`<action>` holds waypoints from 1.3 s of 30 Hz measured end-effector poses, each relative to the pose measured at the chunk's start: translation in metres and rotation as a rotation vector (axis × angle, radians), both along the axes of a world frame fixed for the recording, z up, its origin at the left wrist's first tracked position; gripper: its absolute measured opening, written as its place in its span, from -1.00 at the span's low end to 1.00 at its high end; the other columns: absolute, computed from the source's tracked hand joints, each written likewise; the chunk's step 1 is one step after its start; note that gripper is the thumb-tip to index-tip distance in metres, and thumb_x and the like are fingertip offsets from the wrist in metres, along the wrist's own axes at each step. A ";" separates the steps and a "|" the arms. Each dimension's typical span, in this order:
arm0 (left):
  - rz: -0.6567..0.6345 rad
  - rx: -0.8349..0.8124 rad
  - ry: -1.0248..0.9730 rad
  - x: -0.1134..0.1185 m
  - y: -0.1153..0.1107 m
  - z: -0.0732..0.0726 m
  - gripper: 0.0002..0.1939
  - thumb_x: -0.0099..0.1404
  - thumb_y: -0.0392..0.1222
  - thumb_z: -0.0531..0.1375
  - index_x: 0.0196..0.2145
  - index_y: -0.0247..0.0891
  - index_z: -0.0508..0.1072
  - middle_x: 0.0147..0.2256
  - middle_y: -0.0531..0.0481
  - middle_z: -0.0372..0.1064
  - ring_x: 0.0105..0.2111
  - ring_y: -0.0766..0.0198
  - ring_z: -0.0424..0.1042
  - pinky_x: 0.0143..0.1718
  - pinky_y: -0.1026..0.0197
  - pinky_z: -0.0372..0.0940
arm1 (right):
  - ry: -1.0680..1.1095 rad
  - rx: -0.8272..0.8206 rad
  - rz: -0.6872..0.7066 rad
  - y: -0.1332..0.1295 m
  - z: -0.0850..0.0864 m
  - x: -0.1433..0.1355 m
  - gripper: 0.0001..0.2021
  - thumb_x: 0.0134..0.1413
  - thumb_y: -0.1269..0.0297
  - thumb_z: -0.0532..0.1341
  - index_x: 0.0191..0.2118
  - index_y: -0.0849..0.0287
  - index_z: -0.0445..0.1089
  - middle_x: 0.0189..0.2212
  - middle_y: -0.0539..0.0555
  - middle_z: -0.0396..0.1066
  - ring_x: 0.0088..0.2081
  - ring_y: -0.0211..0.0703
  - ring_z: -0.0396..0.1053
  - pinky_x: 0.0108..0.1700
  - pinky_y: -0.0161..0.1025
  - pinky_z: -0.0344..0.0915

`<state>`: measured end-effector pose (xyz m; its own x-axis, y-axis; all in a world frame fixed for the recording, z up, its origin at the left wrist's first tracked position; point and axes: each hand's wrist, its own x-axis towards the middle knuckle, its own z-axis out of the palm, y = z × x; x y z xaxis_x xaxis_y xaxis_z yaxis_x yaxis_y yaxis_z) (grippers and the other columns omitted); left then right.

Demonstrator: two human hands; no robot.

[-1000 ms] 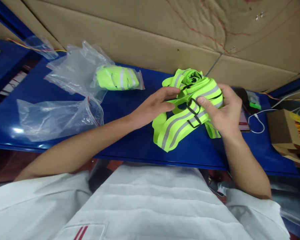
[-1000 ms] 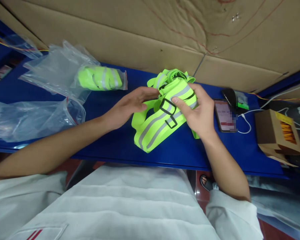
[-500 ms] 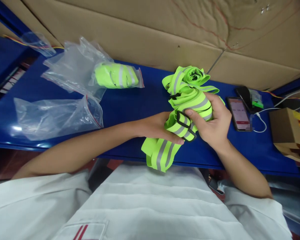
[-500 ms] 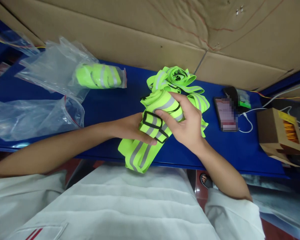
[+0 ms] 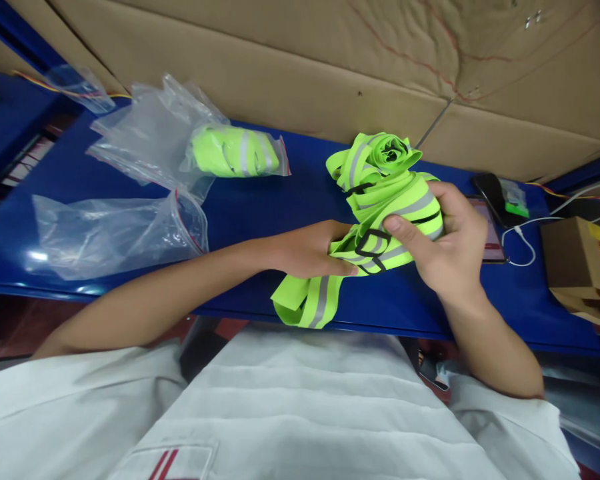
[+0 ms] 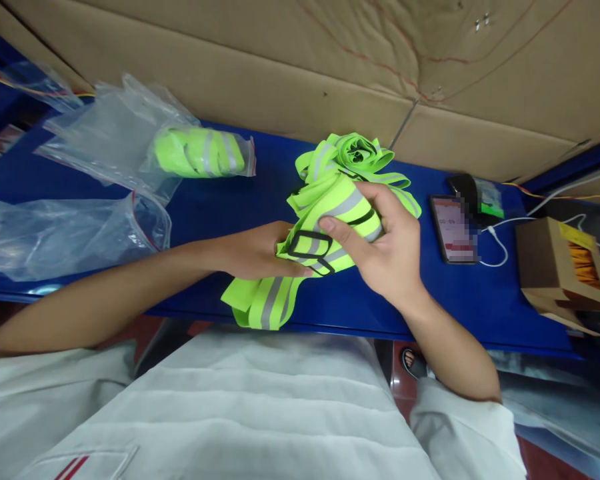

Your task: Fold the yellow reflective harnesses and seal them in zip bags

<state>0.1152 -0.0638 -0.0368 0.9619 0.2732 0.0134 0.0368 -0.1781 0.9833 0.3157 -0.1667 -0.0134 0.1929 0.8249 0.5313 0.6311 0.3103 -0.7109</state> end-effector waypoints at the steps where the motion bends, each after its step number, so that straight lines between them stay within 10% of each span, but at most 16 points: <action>1: -0.013 0.013 -0.008 0.000 0.000 -0.001 -0.74 0.27 -0.14 0.37 -0.12 -0.31 0.59 -0.17 -0.01 0.60 -0.17 0.20 0.52 -0.05 0.21 0.40 | 0.072 -0.071 0.045 0.001 0.001 0.000 -0.64 0.12 -0.03 0.45 -0.08 0.05 0.52 -0.23 0.01 0.60 -0.25 -0.05 0.58 -0.19 -0.09 0.57; 10: -0.127 -0.612 0.052 0.005 -0.019 -0.011 -0.74 0.27 -0.11 0.42 -0.17 -0.34 0.61 -0.19 -0.18 0.62 -0.25 0.22 0.59 -0.16 0.19 0.51 | 0.510 -0.417 0.209 0.010 0.000 0.002 -0.57 0.07 -0.09 0.47 -0.07 0.08 0.52 -0.15 0.07 0.64 -0.20 0.00 0.62 -0.21 -0.08 0.60; 18: -0.425 -0.292 0.210 -0.008 0.004 0.009 -0.87 0.34 -0.20 0.36 -0.16 -0.25 0.64 -0.18 -0.06 0.63 -0.18 0.25 0.60 -0.09 0.30 0.50 | 0.575 -0.530 0.290 0.005 0.005 -0.001 -0.49 0.01 -0.14 0.49 -0.04 0.11 0.56 -0.20 0.10 0.64 -0.19 0.07 0.64 -0.21 -0.05 0.61; 23: -0.377 -0.138 0.076 -0.009 -0.003 0.009 -0.81 0.41 -0.16 0.30 -0.08 -0.23 0.63 -0.12 -0.05 0.64 -0.12 0.24 0.60 -0.03 0.30 0.49 | 0.640 -0.690 0.392 0.010 -0.010 -0.009 -0.48 0.25 -0.26 0.25 -0.05 0.14 0.54 -0.28 0.10 0.62 -0.30 -0.03 0.60 -0.30 -0.12 0.58; 29: -0.230 -0.109 0.021 -0.007 -0.004 0.000 -0.78 0.47 -0.14 0.23 -0.07 -0.31 0.60 -0.16 -0.12 0.62 -0.16 0.25 0.60 -0.05 0.28 0.48 | 0.025 -0.227 0.165 0.011 -0.015 0.001 -0.63 0.40 -0.09 0.18 0.04 0.05 0.50 -0.06 0.08 0.57 -0.07 -0.09 0.55 -0.04 -0.16 0.52; 35: -0.122 0.070 -0.028 -0.004 -0.001 -0.010 -0.76 0.40 -0.09 0.29 -0.07 -0.25 0.60 -0.02 -0.11 0.60 0.00 0.13 0.55 0.13 0.14 0.42 | -0.386 -0.156 0.317 -0.004 -0.009 -0.005 -0.07 0.10 -0.32 0.34 0.43 0.13 0.20 0.37 0.30 0.29 0.37 0.28 0.29 0.37 0.23 0.30; 39: -0.103 0.126 -0.022 -0.002 -0.003 -0.016 -0.74 0.42 -0.06 0.24 -0.10 -0.30 0.57 -0.07 -0.15 0.60 -0.05 0.14 0.54 0.05 0.14 0.43 | -0.397 -0.150 0.219 -0.006 -0.014 -0.014 -0.18 0.16 -0.14 0.39 0.42 0.12 0.21 0.35 0.30 0.30 0.37 0.23 0.29 0.38 0.21 0.30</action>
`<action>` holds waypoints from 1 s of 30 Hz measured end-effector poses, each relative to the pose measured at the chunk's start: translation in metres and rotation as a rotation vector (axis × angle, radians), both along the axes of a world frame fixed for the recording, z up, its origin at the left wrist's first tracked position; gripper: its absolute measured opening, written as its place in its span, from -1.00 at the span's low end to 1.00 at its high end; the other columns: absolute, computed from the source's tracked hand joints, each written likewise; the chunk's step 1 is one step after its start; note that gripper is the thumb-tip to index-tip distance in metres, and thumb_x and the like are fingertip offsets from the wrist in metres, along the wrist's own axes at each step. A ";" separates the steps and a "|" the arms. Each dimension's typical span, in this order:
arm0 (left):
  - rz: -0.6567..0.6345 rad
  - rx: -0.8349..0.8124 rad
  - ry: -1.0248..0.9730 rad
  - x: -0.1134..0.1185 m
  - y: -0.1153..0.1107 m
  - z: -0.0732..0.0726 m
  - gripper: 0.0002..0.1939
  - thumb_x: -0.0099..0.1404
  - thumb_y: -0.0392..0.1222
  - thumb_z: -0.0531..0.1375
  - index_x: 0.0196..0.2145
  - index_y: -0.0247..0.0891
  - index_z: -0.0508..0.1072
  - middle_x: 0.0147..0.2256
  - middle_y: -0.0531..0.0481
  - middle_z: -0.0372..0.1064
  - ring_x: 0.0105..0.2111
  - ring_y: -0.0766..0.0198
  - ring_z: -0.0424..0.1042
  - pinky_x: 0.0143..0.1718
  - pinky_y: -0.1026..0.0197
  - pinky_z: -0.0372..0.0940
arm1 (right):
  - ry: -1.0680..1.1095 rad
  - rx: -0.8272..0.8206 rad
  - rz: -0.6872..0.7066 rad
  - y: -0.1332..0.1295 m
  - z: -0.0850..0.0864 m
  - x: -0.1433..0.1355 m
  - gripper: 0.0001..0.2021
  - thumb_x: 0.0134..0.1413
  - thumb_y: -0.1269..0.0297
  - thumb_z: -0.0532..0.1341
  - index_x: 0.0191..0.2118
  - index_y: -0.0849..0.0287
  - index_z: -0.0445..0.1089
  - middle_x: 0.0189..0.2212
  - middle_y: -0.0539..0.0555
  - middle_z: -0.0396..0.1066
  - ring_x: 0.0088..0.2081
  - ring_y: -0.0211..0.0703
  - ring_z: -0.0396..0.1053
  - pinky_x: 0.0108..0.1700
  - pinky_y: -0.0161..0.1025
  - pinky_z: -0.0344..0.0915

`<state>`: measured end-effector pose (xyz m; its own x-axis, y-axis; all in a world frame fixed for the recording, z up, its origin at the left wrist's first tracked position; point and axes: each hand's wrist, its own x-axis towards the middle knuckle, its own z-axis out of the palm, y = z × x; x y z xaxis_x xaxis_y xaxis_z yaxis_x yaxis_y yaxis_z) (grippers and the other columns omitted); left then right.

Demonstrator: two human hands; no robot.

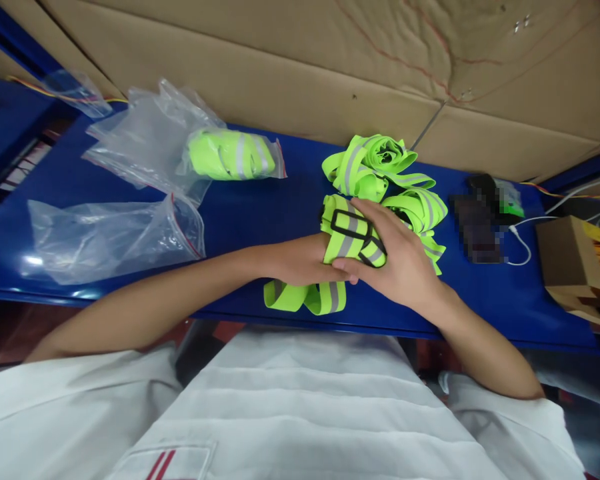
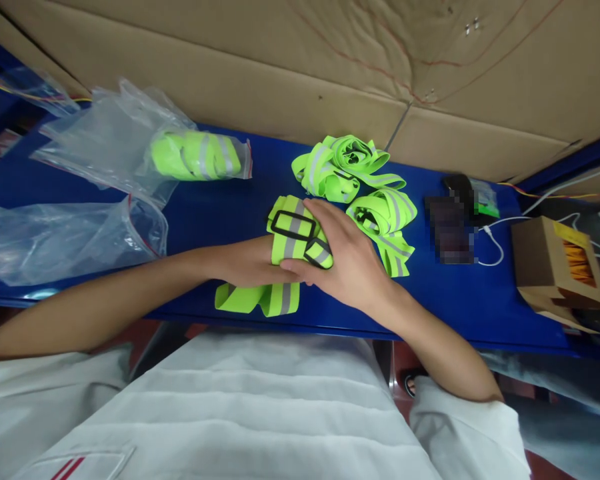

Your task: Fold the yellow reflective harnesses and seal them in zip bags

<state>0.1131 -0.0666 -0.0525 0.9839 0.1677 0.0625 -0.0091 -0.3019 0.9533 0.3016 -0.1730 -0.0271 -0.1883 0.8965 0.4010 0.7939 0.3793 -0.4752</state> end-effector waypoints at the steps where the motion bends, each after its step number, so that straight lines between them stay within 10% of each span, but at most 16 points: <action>1: -0.008 0.010 0.000 0.000 -0.001 0.000 -0.74 0.43 -0.06 0.23 -0.10 -0.30 0.57 -0.08 -0.15 0.59 -0.07 0.15 0.54 0.03 0.16 0.43 | -0.003 0.014 0.010 0.000 0.000 0.000 -0.18 0.16 -0.12 0.39 0.42 0.12 0.20 0.37 0.31 0.26 0.40 0.23 0.24 0.41 0.20 0.27; 7: -0.046 -0.036 0.044 0.000 -0.005 0.004 -0.78 0.43 -0.09 0.24 -0.18 -0.30 0.59 -0.18 -0.08 0.61 -0.14 0.24 0.54 -0.04 0.24 0.41 | 0.074 -0.004 0.104 0.005 0.001 0.002 -0.37 0.21 -0.07 0.38 0.31 0.03 0.35 0.20 0.19 0.47 0.21 0.14 0.45 0.27 0.09 0.43; 17: 0.094 -0.582 0.269 0.007 -0.008 0.005 -0.71 0.22 -0.11 0.43 -0.14 -0.31 0.62 -0.11 -0.13 0.62 -0.12 0.21 0.59 -0.05 0.19 0.48 | 0.165 0.149 -0.008 0.009 0.004 0.004 -0.61 0.21 0.12 0.39 0.12 0.06 0.51 0.06 0.13 0.59 0.08 0.07 0.56 0.15 -0.01 0.50; 25: -0.051 -0.328 0.230 0.001 0.004 0.003 -0.65 0.19 -0.31 0.31 -0.04 -0.30 0.57 -0.10 -0.11 0.64 -0.06 0.18 0.61 0.01 0.15 0.48 | 0.276 -0.006 -0.115 0.005 0.005 0.005 -0.55 0.08 -0.08 0.46 0.01 0.06 0.56 -0.23 0.03 0.61 -0.29 -0.08 0.54 -0.27 -0.18 0.52; 30: 0.092 -0.204 0.232 0.001 0.002 0.011 -0.74 0.16 -0.24 0.33 -0.15 -0.31 0.59 -0.18 -0.09 0.63 -0.24 0.21 0.59 -0.23 0.24 0.46 | 0.432 -0.059 -0.148 0.007 0.006 0.007 -0.55 -0.01 -0.11 0.50 -0.10 0.06 0.56 -0.29 0.00 0.59 -0.31 -0.08 0.53 -0.25 -0.15 0.53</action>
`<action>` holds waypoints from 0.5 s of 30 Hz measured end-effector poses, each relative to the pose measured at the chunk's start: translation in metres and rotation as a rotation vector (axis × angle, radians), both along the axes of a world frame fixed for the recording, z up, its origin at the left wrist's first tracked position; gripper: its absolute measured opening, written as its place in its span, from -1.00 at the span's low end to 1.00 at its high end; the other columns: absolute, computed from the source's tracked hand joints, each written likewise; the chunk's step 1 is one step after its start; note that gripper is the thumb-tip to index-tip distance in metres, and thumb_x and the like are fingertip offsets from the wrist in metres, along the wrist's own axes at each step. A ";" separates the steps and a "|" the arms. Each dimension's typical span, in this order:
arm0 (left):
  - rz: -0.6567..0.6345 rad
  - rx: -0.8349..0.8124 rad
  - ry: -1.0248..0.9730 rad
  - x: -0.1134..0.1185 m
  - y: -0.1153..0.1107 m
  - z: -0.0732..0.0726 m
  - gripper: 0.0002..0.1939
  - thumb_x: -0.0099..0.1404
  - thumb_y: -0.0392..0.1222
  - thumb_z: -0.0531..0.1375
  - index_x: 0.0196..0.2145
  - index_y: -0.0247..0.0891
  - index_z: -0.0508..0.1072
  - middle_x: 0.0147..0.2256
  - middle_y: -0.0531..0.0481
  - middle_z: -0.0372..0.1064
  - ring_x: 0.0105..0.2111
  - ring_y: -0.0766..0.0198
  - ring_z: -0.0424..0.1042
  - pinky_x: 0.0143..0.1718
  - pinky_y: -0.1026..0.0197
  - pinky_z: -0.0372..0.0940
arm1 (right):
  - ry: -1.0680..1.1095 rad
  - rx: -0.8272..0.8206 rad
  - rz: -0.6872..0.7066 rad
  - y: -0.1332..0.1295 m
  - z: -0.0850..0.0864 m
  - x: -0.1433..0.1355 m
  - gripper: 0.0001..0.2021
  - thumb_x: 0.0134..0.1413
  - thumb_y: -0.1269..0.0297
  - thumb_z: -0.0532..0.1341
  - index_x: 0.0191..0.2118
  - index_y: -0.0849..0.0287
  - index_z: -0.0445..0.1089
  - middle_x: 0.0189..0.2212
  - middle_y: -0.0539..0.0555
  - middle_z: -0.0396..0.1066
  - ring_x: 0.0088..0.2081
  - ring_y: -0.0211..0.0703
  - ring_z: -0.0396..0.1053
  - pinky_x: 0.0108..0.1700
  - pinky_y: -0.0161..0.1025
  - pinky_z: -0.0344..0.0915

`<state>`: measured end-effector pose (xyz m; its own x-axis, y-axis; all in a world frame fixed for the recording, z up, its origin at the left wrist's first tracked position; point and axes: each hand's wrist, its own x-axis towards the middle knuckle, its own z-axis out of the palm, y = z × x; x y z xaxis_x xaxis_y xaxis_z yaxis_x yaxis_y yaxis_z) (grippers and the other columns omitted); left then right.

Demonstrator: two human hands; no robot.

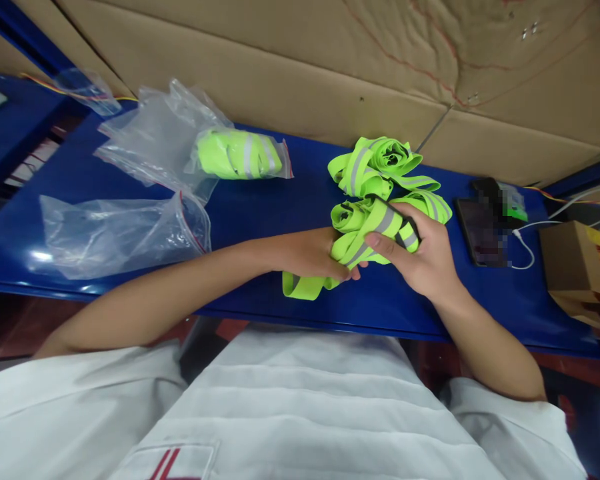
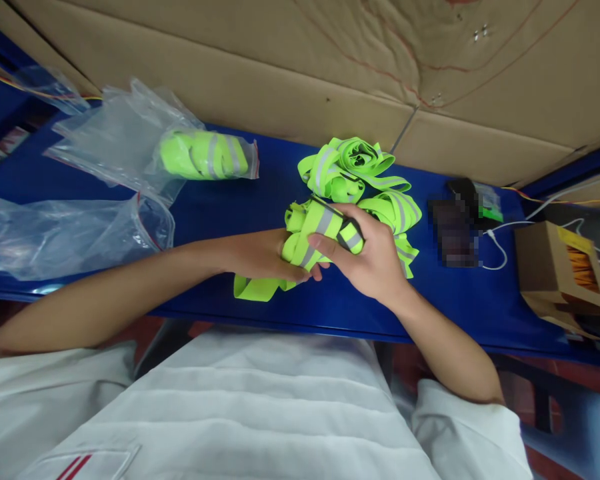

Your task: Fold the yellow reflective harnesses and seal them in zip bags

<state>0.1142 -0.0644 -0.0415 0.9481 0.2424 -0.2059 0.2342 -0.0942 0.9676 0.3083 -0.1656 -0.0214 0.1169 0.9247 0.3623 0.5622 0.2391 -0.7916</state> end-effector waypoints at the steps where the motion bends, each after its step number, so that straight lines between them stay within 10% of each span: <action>1: 0.041 0.039 0.008 0.000 -0.001 0.002 -0.75 0.18 -0.20 0.32 -0.17 -0.32 0.59 -0.23 -0.08 0.62 -0.30 0.22 0.58 -0.28 0.24 0.45 | 0.045 -0.011 -0.015 0.001 0.001 0.001 -0.55 -0.03 -0.11 0.51 -0.12 0.06 0.56 -0.29 0.01 0.59 -0.30 -0.06 0.53 -0.24 -0.12 0.54; 5: 0.099 0.134 -0.038 0.002 0.001 0.001 -0.76 0.20 -0.22 0.31 -0.17 -0.34 0.60 -0.25 -0.05 0.63 -0.27 0.21 0.58 -0.21 0.23 0.45 | 0.376 -0.165 0.000 0.003 0.005 0.004 -0.53 0.04 -0.12 0.47 -0.04 0.06 0.54 -0.16 0.07 0.60 -0.15 0.07 0.58 -0.09 0.01 0.57; 9: -0.105 0.036 -0.177 0.003 0.005 -0.011 -0.77 0.33 -0.21 0.26 -0.09 -0.31 0.61 -0.08 -0.09 0.63 -0.07 0.21 0.59 0.03 0.22 0.45 | 0.735 -0.478 0.197 0.007 0.009 0.005 -0.51 0.13 -0.13 0.40 0.03 0.10 0.52 -0.12 0.13 0.62 -0.06 0.18 0.61 -0.04 0.09 0.59; 15: -0.135 0.101 -0.239 0.006 0.003 -0.022 -0.73 0.47 -0.15 0.20 -0.01 -0.32 0.59 -0.01 -0.16 0.60 0.02 0.21 0.56 0.17 0.15 0.42 | 0.864 -0.558 0.220 0.008 0.011 0.005 -0.52 0.07 -0.03 0.45 0.05 0.09 0.51 -0.11 0.10 0.62 -0.06 0.17 0.60 -0.08 0.07 0.60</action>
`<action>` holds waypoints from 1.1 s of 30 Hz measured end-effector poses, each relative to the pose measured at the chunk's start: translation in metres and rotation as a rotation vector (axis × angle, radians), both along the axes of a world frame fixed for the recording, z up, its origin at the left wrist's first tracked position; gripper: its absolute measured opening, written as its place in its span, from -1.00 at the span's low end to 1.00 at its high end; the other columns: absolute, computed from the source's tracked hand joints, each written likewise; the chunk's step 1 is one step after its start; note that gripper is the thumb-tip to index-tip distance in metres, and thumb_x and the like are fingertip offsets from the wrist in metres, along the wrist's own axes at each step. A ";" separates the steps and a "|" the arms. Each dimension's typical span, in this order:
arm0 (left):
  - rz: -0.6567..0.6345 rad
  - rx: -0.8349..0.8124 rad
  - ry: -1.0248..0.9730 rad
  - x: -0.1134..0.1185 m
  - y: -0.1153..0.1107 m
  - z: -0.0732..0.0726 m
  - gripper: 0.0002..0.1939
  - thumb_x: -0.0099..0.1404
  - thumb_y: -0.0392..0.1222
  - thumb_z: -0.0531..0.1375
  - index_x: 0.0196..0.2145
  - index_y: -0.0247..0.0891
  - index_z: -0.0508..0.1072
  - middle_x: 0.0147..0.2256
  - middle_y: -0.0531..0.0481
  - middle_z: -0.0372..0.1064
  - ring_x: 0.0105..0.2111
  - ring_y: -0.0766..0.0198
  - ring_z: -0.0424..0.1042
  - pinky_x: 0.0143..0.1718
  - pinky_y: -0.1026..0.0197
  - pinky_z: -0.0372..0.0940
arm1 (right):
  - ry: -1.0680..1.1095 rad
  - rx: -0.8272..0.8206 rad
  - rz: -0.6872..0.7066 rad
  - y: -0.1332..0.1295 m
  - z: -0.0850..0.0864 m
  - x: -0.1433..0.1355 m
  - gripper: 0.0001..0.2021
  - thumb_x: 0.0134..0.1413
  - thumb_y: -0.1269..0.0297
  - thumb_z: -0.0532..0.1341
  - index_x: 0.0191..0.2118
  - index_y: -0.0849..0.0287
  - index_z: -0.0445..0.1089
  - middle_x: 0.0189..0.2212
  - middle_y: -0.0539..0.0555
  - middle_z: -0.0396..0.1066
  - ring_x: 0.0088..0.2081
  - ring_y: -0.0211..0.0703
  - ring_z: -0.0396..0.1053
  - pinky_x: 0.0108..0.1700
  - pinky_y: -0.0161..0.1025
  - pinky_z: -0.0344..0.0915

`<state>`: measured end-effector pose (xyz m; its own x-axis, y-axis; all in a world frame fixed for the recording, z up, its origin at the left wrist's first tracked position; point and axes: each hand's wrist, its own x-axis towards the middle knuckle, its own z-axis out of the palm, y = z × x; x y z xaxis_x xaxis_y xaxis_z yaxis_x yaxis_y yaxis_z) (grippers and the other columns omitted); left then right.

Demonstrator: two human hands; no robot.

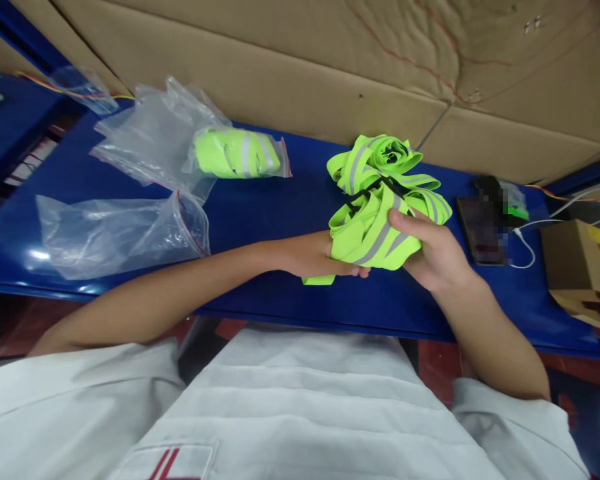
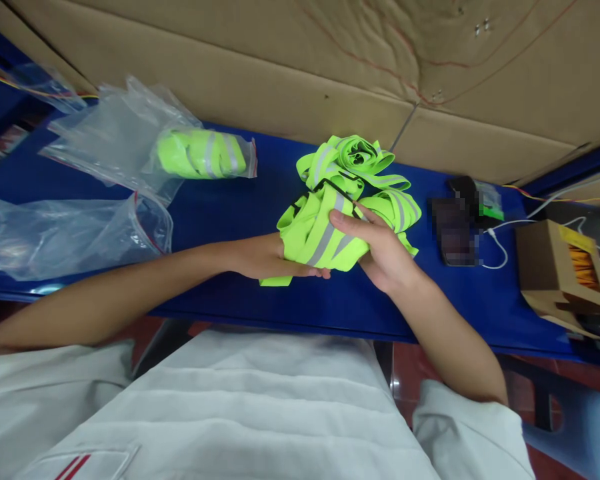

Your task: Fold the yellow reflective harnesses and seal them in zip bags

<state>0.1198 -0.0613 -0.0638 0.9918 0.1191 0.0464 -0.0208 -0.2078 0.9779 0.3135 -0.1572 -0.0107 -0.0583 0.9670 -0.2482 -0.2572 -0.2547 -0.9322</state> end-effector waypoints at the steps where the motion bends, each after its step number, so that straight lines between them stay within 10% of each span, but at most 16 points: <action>1: -0.026 0.020 -0.006 0.000 -0.001 0.001 -0.74 0.47 -0.15 0.20 -0.01 -0.32 0.59 -0.01 -0.16 0.60 0.02 0.21 0.56 0.18 0.16 0.42 | 0.004 -0.002 0.015 0.000 0.000 0.001 -0.53 0.09 -0.03 0.44 0.04 0.09 0.51 -0.11 0.09 0.62 -0.06 0.16 0.60 -0.09 0.06 0.60; 6: -0.085 0.061 -0.038 -0.002 -0.012 0.009 -0.74 0.48 -0.19 0.21 0.02 -0.32 0.59 0.01 -0.14 0.60 0.06 0.21 0.56 0.20 0.18 0.41 | -0.063 0.006 0.131 0.003 -0.007 0.004 -0.47 0.15 -0.25 0.33 -0.02 0.12 0.49 -0.19 0.12 0.60 -0.17 0.09 0.59 -0.24 -0.01 0.57; 12: -0.053 -0.005 -0.017 -0.001 -0.024 0.009 -0.74 0.49 -0.18 0.20 0.02 -0.32 0.59 0.01 -0.13 0.62 0.04 0.23 0.58 0.17 0.19 0.43 | -0.701 0.470 -0.195 0.009 -0.023 0.006 -0.67 0.28 -0.09 0.31 -0.16 0.10 0.46 -0.20 0.05 0.54 -0.22 -0.15 0.51 -0.15 -0.18 0.49; 15: -0.044 0.020 -0.036 0.000 -0.021 0.007 -0.73 0.50 -0.18 0.19 0.03 -0.34 0.58 0.02 -0.15 0.61 0.04 0.24 0.57 0.17 0.20 0.42 | -0.961 0.656 -0.011 0.002 -0.018 0.008 -0.61 0.40 -0.10 0.17 0.01 0.11 0.50 -0.06 0.13 0.57 -0.02 -0.04 0.53 0.06 -0.08 0.47; 20: -0.033 0.134 -0.031 -0.003 -0.015 0.004 -0.78 0.40 -0.13 0.28 -0.12 -0.32 0.61 -0.09 -0.16 0.62 -0.05 0.17 0.56 0.08 0.18 0.43 | -1.119 0.749 0.249 -0.008 -0.020 0.004 0.05 -0.01 -0.29 0.44 0.47 0.13 0.09 0.39 0.28 0.24 0.37 0.24 0.27 0.36 0.16 0.31; 26: -0.141 -0.086 0.236 -0.008 -0.009 0.010 -0.71 0.47 -0.10 0.16 -0.23 -0.29 0.64 -0.27 -0.06 0.63 -0.29 0.33 0.57 -0.21 0.35 0.42 | -1.173 0.768 0.126 -0.007 -0.024 -0.005 -0.17 0.10 0.00 0.47 0.39 0.12 0.19 0.30 0.23 0.38 0.28 0.16 0.40 0.29 0.05 0.40; 33: 0.232 -0.324 0.221 0.002 -0.015 0.015 -0.57 0.21 -0.03 0.45 -0.03 -0.29 0.58 -0.21 -0.07 0.62 -0.26 0.24 0.58 -0.20 0.24 0.46 | -1.202 0.773 -0.047 -0.010 -0.018 -0.003 -0.30 0.14 -0.12 0.41 0.29 0.11 0.32 0.15 0.16 0.51 0.12 0.12 0.52 0.11 -0.04 0.50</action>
